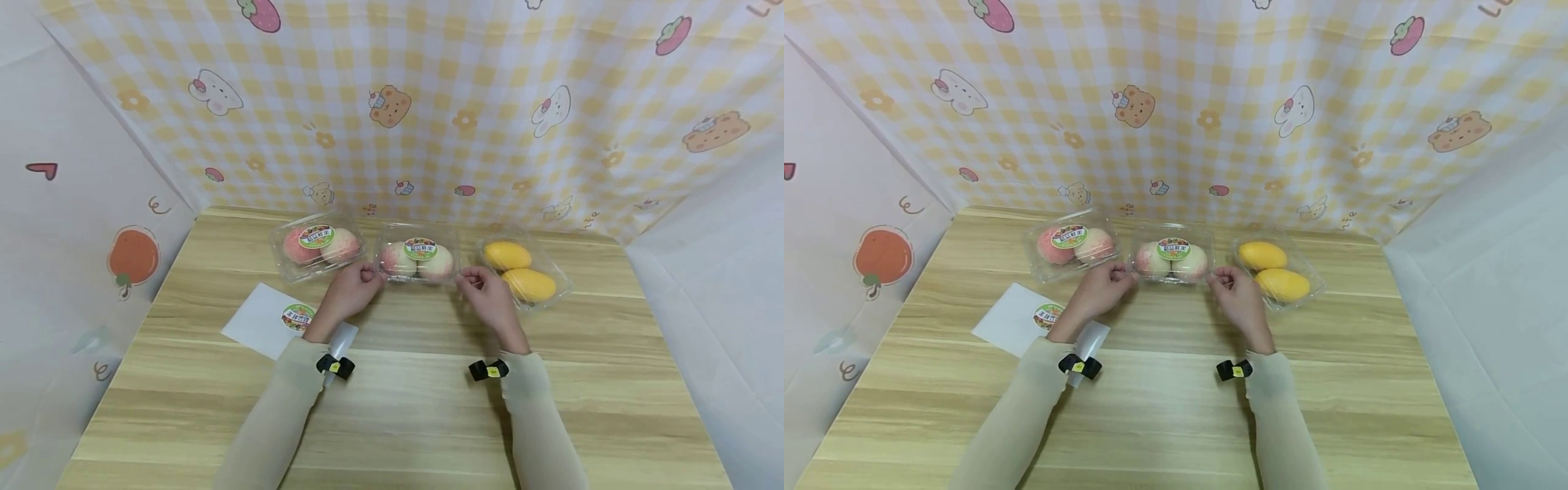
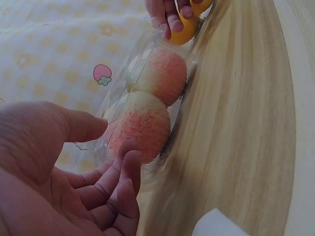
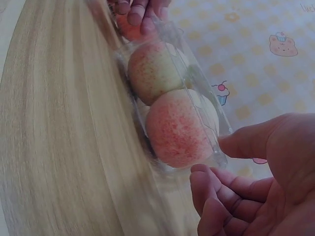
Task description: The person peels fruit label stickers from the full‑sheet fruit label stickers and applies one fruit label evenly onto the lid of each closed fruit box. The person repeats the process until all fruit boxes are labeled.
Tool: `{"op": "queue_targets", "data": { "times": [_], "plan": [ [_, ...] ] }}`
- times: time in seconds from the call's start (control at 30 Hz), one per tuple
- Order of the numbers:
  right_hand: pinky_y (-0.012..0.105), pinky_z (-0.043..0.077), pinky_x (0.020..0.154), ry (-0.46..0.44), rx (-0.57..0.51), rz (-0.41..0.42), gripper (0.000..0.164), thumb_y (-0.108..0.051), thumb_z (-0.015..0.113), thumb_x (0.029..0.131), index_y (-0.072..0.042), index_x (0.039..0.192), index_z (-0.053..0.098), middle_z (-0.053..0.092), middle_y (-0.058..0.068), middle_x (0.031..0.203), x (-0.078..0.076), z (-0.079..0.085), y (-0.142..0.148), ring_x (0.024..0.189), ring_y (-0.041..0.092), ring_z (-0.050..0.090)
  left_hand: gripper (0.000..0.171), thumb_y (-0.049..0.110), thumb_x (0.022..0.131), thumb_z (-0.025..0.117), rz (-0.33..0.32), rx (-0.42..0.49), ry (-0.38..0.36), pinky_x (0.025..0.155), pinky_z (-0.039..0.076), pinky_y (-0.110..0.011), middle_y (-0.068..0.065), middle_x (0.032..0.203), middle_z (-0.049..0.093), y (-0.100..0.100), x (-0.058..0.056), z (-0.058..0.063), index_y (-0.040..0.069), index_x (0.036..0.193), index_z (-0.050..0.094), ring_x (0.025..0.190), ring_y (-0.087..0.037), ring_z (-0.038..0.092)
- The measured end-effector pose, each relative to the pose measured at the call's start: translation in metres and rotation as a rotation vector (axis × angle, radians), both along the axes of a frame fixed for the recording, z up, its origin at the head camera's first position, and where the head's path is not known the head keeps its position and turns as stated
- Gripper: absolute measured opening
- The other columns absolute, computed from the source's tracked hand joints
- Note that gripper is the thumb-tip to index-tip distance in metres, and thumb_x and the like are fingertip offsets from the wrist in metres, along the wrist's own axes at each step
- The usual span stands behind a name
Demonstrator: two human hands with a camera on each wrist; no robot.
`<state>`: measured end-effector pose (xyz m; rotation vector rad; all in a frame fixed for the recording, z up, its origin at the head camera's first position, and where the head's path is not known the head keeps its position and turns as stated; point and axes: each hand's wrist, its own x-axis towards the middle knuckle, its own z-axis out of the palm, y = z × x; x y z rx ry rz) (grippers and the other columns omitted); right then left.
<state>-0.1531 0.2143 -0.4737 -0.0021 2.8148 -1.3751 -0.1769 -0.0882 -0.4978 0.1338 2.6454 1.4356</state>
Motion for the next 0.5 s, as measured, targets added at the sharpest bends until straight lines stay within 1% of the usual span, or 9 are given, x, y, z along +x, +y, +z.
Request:
{"op": "queue_targets", "data": {
  "times": [0.13, 0.17, 0.23, 0.33, 0.37, 0.47, 0.5],
  "plan": [
    [0.03, 0.053, 0.074, 0.023, -0.017, -0.027, 0.031, -0.022, 0.069, 0.109, 0.005, 0.125, 0.072, 0.074, 0.017, 0.103, -0.002, -0.003, -0.003, 0.089, 0.029, 0.069, 0.033, 0.032, 0.105, 0.069, 0.028, 0.005, -0.014, 0.072, 0.051, -0.035, -0.007, 0.091, 0.073, 0.006, 0.009, 0.02, 0.001, 0.114, 0.073, 0.078, -0.023, 0.064],
    [0.028, 0.053, 0.072, 0.029, -0.025, -0.035, 0.031, -0.021, 0.069, 0.109, 0.005, 0.125, 0.073, 0.074, 0.017, 0.102, -0.003, -0.003, -0.004, 0.088, 0.028, 0.069, 0.033, 0.03, 0.105, 0.069, 0.034, 0.005, -0.015, 0.073, 0.052, -0.036, -0.009, 0.093, 0.073, 0.007, 0.01, 0.024, -0.001, 0.116, 0.073, 0.079, -0.024, 0.064],
    [0.025, 0.051, 0.069, 0.041, -0.039, -0.052, 0.03, -0.02, 0.07, 0.108, 0.006, 0.125, 0.073, 0.074, 0.016, 0.099, -0.004, -0.005, -0.006, 0.085, 0.026, 0.068, 0.033, 0.029, 0.106, 0.068, 0.047, -0.007, -0.021, 0.074, 0.052, -0.036, -0.011, 0.095, 0.073, 0.01, 0.011, 0.027, -0.002, 0.119, 0.072, 0.081, -0.025, 0.064],
    [0.023, 0.05, 0.068, 0.048, -0.055, -0.076, 0.031, -0.019, 0.07, 0.108, 0.006, 0.126, 0.073, 0.073, 0.015, 0.097, -0.005, -0.006, -0.008, 0.082, 0.022, 0.067, 0.034, 0.028, 0.106, 0.068, 0.064, -0.007, -0.017, 0.075, 0.051, -0.037, -0.01, 0.094, 0.072, 0.012, 0.011, 0.027, -0.002, 0.121, 0.072, 0.08, -0.024, 0.064],
    [0.023, 0.05, 0.068, 0.048, -0.06, -0.084, 0.031, -0.018, 0.07, 0.108, 0.006, 0.126, 0.073, 0.073, 0.015, 0.097, -0.005, -0.007, -0.009, 0.081, 0.021, 0.067, 0.034, 0.028, 0.105, 0.068, 0.067, -0.004, -0.005, 0.074, 0.051, -0.036, -0.009, 0.093, 0.072, 0.012, 0.01, 0.024, -0.002, 0.12, 0.072, 0.079, -0.023, 0.063],
    [0.023, 0.05, 0.067, 0.036, -0.069, -0.101, 0.031, -0.02, 0.07, 0.108, 0.004, 0.127, 0.073, 0.073, 0.013, 0.096, -0.005, -0.007, -0.01, 0.079, 0.019, 0.067, 0.035, 0.028, 0.105, 0.067, 0.075, 0.015, -0.006, 0.07, 0.05, -0.036, -0.007, 0.089, 0.071, 0.014, 0.009, 0.021, -0.003, 0.12, 0.071, 0.075, -0.022, 0.062],
    [0.023, 0.05, 0.067, 0.032, -0.072, -0.107, 0.031, -0.02, 0.07, 0.108, 0.004, 0.127, 0.073, 0.073, 0.013, 0.096, -0.005, -0.007, -0.01, 0.078, 0.019, 0.066, 0.035, 0.029, 0.106, 0.067, 0.077, 0.019, -0.005, 0.069, 0.05, -0.036, -0.006, 0.088, 0.071, 0.014, 0.008, 0.019, -0.002, 0.12, 0.072, 0.074, -0.021, 0.062]
  ]
}}
